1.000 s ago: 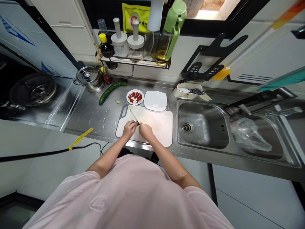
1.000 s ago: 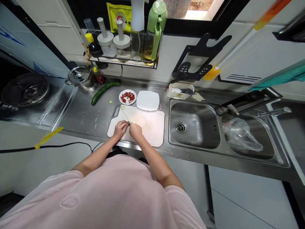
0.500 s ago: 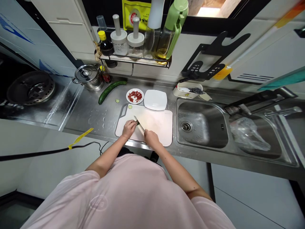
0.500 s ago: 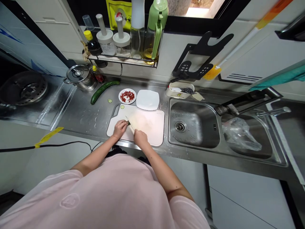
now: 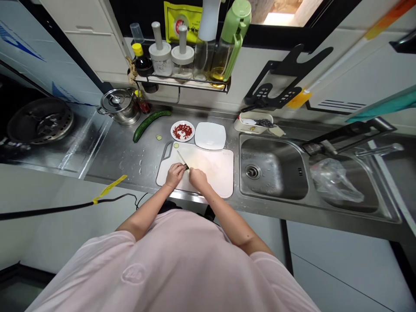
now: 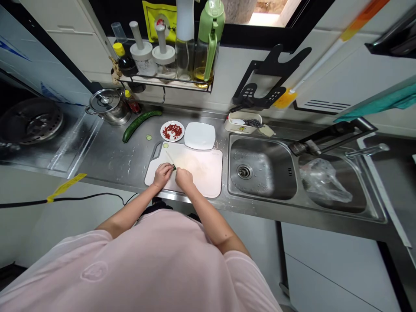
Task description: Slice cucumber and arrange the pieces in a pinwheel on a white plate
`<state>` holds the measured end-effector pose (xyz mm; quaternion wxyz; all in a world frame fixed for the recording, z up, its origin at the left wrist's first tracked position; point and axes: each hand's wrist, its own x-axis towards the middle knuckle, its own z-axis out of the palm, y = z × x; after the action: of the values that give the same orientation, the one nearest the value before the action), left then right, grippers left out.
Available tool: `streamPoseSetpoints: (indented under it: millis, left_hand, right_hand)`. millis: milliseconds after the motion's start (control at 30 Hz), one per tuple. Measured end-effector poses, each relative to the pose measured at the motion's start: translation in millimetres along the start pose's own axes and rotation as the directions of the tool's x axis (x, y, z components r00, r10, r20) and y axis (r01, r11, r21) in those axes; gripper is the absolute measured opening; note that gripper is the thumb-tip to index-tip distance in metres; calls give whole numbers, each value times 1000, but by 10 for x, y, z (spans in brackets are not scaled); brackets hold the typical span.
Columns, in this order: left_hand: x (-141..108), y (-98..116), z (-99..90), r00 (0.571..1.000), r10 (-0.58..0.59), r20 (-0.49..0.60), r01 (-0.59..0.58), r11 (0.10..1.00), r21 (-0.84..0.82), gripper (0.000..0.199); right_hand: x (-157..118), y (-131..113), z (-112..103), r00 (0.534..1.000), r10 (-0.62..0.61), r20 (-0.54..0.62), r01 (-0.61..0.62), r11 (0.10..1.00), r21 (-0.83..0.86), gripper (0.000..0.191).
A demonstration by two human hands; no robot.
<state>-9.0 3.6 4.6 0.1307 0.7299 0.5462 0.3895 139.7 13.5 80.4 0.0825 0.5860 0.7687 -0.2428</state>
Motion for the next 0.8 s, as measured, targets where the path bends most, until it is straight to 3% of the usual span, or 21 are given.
streamPoseSetpoints:
  millis: [167,500,800]
  left_hand:
    - [3,-2,2,1000,7,0,-7,1000,6,19]
    - [3,21,-2,1000,-12,-8,12,1000,6,19]
    - [-3,1,9,1000,-11,-7,11,1000,6,20]
  right_hand:
    - [4,-15,-5,1000,0,0,0,1000,3,26]
    - [-348,193,65,998,15,57,-13,999,-39,25]
    - [-170,108,60,997,26,67,-24,999,-36,27]
